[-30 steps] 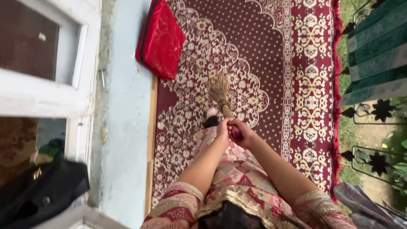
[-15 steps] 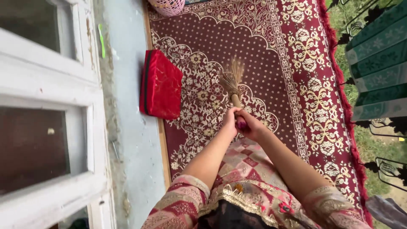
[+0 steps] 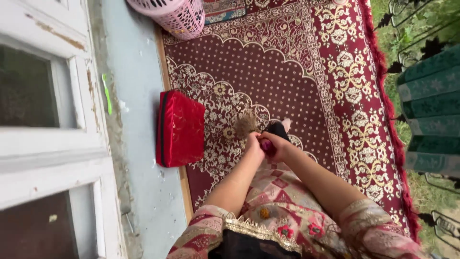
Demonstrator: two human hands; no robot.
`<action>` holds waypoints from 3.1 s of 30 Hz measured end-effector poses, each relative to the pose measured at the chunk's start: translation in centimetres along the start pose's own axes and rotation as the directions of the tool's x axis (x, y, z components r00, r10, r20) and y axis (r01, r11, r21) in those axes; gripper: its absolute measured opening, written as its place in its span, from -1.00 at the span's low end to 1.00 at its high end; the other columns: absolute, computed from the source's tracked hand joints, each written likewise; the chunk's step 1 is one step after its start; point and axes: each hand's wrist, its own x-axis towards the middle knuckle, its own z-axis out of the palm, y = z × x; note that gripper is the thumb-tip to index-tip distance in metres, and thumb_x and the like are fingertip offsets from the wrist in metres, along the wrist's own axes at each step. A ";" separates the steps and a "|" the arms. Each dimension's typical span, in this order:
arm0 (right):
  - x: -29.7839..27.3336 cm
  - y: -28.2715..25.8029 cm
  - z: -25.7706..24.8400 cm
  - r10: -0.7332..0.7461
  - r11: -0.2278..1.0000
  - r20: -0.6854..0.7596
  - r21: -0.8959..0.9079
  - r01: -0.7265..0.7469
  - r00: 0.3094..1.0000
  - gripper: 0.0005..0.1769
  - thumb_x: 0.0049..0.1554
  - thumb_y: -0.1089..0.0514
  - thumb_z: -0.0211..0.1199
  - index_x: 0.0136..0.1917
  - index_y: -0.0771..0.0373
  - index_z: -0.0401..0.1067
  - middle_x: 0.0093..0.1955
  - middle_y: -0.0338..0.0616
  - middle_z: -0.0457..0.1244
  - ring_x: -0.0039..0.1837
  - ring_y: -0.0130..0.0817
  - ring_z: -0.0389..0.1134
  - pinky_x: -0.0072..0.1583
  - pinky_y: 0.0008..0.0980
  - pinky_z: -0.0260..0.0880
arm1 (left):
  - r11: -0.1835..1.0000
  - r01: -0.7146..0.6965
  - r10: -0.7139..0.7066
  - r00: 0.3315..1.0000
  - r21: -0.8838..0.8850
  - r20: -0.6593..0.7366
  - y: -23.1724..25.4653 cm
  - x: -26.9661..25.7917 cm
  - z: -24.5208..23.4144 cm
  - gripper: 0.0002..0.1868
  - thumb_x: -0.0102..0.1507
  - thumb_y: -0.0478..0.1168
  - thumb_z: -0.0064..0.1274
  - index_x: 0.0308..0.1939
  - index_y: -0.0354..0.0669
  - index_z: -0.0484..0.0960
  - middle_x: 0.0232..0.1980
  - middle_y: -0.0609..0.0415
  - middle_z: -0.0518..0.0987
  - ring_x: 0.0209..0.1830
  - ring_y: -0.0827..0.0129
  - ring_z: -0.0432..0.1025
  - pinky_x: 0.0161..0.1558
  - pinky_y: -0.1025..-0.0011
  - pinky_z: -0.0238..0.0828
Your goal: Sweeping a balcony floor with a broom.
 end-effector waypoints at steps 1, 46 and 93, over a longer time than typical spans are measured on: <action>-0.8 -1.5 0.3 0.004 1.000 0.001 0.000 -0.004 1.000 -0.68 -0.02 -0.18 0.34 -0.09 -0.04 0.41 -0.17 -0.26 0.33 -0.16 -0.32 0.36 -0.11 -0.30 0.40 | 1.000 0.001 -0.001 1.000 0.000 -0.004 0.4 0.5 1.3 -0.81 -0.03 -0.18 0.09 -0.43 -0.18 0.48 -0.34 0.04 0.51 -0.33 0.21 0.43 -0.22 0.27 0.48; -2.4 -27.2 9.4 -0.497 0.826 -0.128 0.233 0.513 0.858 -0.74 0.13 0.06 0.21 -0.24 0.31 0.44 -0.37 -0.19 0.33 -0.40 -0.46 0.31 -0.36 -0.50 0.26 | 0.582 0.231 -0.421 0.906 0.780 0.046 24.8 1.2 28.1 -0.82 0.16 -0.06 0.19 -0.34 -0.01 0.56 -0.21 0.05 0.73 -0.52 0.44 0.45 -0.58 0.53 0.28; -9.2 5.7 -15.8 0.061 -0.196 -0.514 0.835 0.515 0.856 -0.78 0.36 0.07 0.00 -0.07 0.16 0.38 -0.28 -0.39 0.26 -0.32 -0.63 0.22 -0.21 -0.63 0.32 | -0.593 -0.255 -0.644 0.719 0.764 -0.261 -22.1 5.8 9.9 -0.56 0.12 0.02 0.37 -0.25 -0.19 0.49 -0.58 0.15 0.41 -0.74 0.39 0.29 -0.73 0.38 0.19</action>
